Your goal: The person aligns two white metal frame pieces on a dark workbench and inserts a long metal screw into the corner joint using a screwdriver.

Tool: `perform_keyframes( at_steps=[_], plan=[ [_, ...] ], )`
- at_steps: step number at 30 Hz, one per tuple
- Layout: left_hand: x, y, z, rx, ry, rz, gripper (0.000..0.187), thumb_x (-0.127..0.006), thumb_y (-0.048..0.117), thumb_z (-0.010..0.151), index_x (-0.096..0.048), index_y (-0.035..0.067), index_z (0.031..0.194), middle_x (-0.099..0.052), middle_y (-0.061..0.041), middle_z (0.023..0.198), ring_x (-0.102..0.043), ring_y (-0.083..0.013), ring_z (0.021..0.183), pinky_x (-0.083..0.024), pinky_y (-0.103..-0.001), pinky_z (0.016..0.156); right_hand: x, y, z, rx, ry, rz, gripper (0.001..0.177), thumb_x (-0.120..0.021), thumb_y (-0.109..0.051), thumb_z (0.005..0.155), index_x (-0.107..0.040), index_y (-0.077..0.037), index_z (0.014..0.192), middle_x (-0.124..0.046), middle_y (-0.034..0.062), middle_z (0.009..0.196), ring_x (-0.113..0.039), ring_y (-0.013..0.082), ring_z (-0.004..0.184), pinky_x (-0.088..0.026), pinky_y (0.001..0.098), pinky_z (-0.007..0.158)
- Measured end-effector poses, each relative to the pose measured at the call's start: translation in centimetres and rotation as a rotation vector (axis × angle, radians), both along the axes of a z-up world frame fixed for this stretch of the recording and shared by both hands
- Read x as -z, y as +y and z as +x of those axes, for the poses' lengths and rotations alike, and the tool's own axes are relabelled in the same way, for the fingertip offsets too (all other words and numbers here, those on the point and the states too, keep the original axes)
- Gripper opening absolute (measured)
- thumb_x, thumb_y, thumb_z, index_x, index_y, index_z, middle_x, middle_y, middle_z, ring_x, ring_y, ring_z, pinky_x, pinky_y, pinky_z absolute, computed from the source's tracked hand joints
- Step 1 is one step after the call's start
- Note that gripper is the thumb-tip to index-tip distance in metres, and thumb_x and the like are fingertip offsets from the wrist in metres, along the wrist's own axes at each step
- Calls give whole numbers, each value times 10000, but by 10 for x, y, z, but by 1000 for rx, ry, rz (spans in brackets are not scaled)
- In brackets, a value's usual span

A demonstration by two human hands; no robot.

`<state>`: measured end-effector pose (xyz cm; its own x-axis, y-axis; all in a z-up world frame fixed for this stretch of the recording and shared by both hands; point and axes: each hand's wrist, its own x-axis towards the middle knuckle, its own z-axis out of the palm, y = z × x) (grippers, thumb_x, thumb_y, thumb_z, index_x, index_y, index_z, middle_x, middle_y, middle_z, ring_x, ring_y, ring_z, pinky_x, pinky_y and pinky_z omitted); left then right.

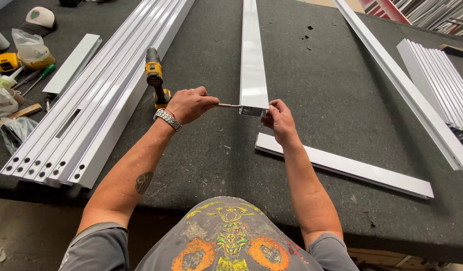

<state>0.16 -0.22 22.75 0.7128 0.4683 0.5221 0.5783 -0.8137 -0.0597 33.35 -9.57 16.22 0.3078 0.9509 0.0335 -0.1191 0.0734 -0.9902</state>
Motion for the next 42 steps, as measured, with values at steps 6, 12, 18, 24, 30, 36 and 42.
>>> perform_keyframes(
  at_steps=[6,12,18,24,30,36,42],
  plan=[
    [1,4,5,17,53,-232,188,-546,429,1042,-663,462,1186,-632,-22,977,-714,-357,834,-597,-494,777,0,-5,-2,-1,45,8,54,-556,-198,1027,-593,-161,1039,-652,42,725,-721,184,664,-583,248,563],
    [11,11,12,-32,153,-327,194,-531,468,1029,-655,419,1170,-642,-13,1058,-717,-337,942,-588,-482,843,2,-12,-7,3,97,-15,56,-583,-168,1009,-610,-135,1045,-630,48,729,-738,225,674,-599,271,565],
    [49,36,22,-57,48,-117,169,-599,484,994,-660,337,1049,-572,13,999,-708,-282,891,-581,-444,774,7,-5,-5,19,136,-2,92,-601,-163,1001,-610,-121,1082,-611,32,776,-752,249,716,-615,287,599],
    [38,27,23,-50,89,35,104,-591,441,1015,-614,352,1064,-625,59,861,-718,-189,764,-578,-357,717,3,-7,-5,22,124,6,161,-651,-136,977,-626,-62,1118,-649,77,811,-749,285,731,-617,329,609],
    [39,22,23,-51,98,22,139,-614,438,967,-585,360,1078,-641,26,859,-714,-246,746,-591,-397,674,15,-7,-5,35,141,-14,195,-672,-160,969,-631,-74,1139,-676,68,824,-748,260,747,-624,318,639],
    [12,1,13,15,157,-79,131,-593,388,992,-612,348,1115,-683,24,887,-718,-280,859,-599,-420,759,21,-14,-14,65,174,35,165,-648,-161,1006,-637,-78,1148,-716,69,874,-765,243,762,-640,296,656],
    [22,5,12,64,201,-156,171,-524,423,1030,-621,352,1151,-702,13,930,-705,-270,970,-591,-442,843,43,-16,-15,41,201,55,207,-668,-118,980,-638,-76,1180,-732,88,920,-777,258,792,-654,310,687]
  ],
)
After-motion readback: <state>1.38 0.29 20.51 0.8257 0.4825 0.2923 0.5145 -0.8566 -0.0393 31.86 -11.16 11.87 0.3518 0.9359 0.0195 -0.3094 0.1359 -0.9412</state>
